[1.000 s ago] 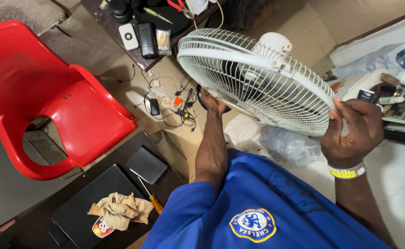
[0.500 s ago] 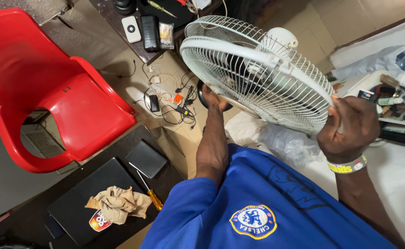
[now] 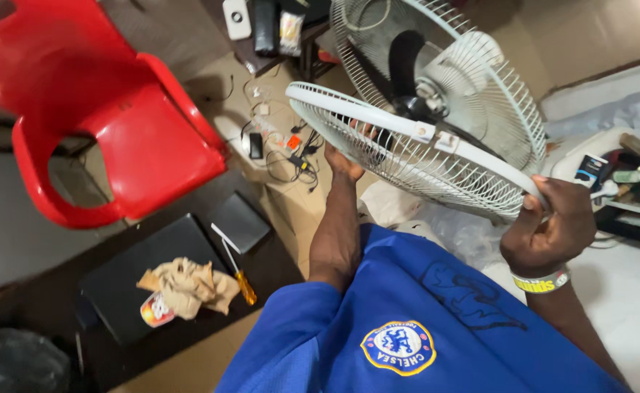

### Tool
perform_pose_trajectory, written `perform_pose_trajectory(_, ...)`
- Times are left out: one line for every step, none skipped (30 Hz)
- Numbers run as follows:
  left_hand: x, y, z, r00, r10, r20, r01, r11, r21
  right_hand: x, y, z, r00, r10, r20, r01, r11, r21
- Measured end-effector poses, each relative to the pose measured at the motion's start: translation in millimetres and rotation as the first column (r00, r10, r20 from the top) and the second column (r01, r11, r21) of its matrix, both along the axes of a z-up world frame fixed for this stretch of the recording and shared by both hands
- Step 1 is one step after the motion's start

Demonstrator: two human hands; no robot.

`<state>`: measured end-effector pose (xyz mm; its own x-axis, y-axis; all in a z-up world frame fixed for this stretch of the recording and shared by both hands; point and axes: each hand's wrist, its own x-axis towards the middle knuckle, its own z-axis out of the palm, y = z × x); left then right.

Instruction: The person cleans a fan blade with a cloth, then attaches a white plastic ring to the fan cage. They use a screwdriver to secure the ring and adjust the fan head. The person handles the fan cage and ring multiple times to align and fasten them.

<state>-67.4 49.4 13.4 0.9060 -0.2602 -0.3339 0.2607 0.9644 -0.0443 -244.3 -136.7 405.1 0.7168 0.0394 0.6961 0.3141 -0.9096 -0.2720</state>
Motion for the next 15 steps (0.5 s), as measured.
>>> perform_pose_trajectory(-6, 6, 1, 1.0, -0.017, 0.006, 0.017, 0.999, 0.027, -4, -1, -1, 1.0, 0.022, -0.022, -0.021, 0.998, 0.051)
perform_pose_trajectory(-14, 11, 1, 0.999, -0.035, 0.011, 0.034, 0.998, 0.053, -6, -2, -2, 0.998, 0.045, -0.04, -0.041, 0.994, 0.104)
perform_pose_trajectory(-20, 16, 2, 0.998, -0.054, 0.019, 0.052, 0.996, 0.079, -12, -3, -3, 0.997, 0.059, -0.055, -0.05, 0.986, 0.158)
perform_pose_trajectory(-28, 20, 3, 0.999, -0.034, 0.02, 0.032, 0.996, 0.082, -17, -3, -6, 0.995, 0.073, -0.066, -0.058, 0.976, 0.212)
perform_pose_trajectory(-36, 24, 5, 1.0, -0.011, 0.019, 0.009, 0.996, 0.085, -23, -3, -7, 0.993, 0.093, -0.074, -0.07, 0.961, 0.266)
perform_pose_trajectory(-45, 29, 8, 1.0, 0.012, 0.018, -0.014, 0.996, 0.088, -28, -3, -7, 0.991, 0.113, -0.079, -0.082, 0.944, 0.32)
perform_pose_trajectory(-53, 34, 11, 0.998, 0.056, 0.003, -0.056, 0.995, 0.084, -33, -2, -7, 0.987, 0.14, -0.08, -0.1, 0.922, 0.375)
perform_pose_trajectory(-60, 37, 14, 0.995, 0.099, -0.012, -0.098, 0.992, 0.081, -37, -1, -6, 0.983, 0.165, -0.079, -0.12, 0.906, 0.405)
perform_pose_trajectory(-71, 39, 19, 0.989, 0.142, -0.03, -0.139, 0.987, 0.076, -43, 0, -4, 0.979, 0.189, -0.081, -0.136, 0.891, 0.434)
perform_pose_trajectory(-84, 43, 23, 0.987, 0.158, -0.032, -0.155, 0.984, 0.091, -49, 1, -1, 0.974, 0.211, -0.081, -0.155, 0.885, 0.439)
perform_pose_trajectory(-97, 47, 27, 0.984, 0.173, -0.034, -0.169, 0.98, 0.105, -57, 2, 2, 0.968, 0.233, -0.09, -0.17, 0.879, 0.446)
perform_pose_trajectory(-111, 52, 29, 0.981, 0.188, -0.037, -0.182, 0.976, 0.119, -65, 2, 5, 0.962, 0.256, -0.099, -0.185, 0.872, 0.454)
perform_pose_trajectory(-122, 55, 29, 0.98, 0.199, -0.008, -0.196, 0.972, 0.127, -72, 1, 9, 0.953, 0.279, -0.113, -0.199, 0.865, 0.461)
perform_pose_trajectory(-131, 58, 26, 0.978, 0.209, 0.02, -0.21, 0.968, 0.136, -78, -1, 12, 0.944, 0.304, -0.126, -0.213, 0.857, 0.47)
perform_pose_trajectory(-147, 58, 20, 0.975, 0.22, 0.039, -0.223, 0.964, 0.143, -86, -5, 16, 0.934, 0.332, -0.13, -0.239, 0.854, 0.462)
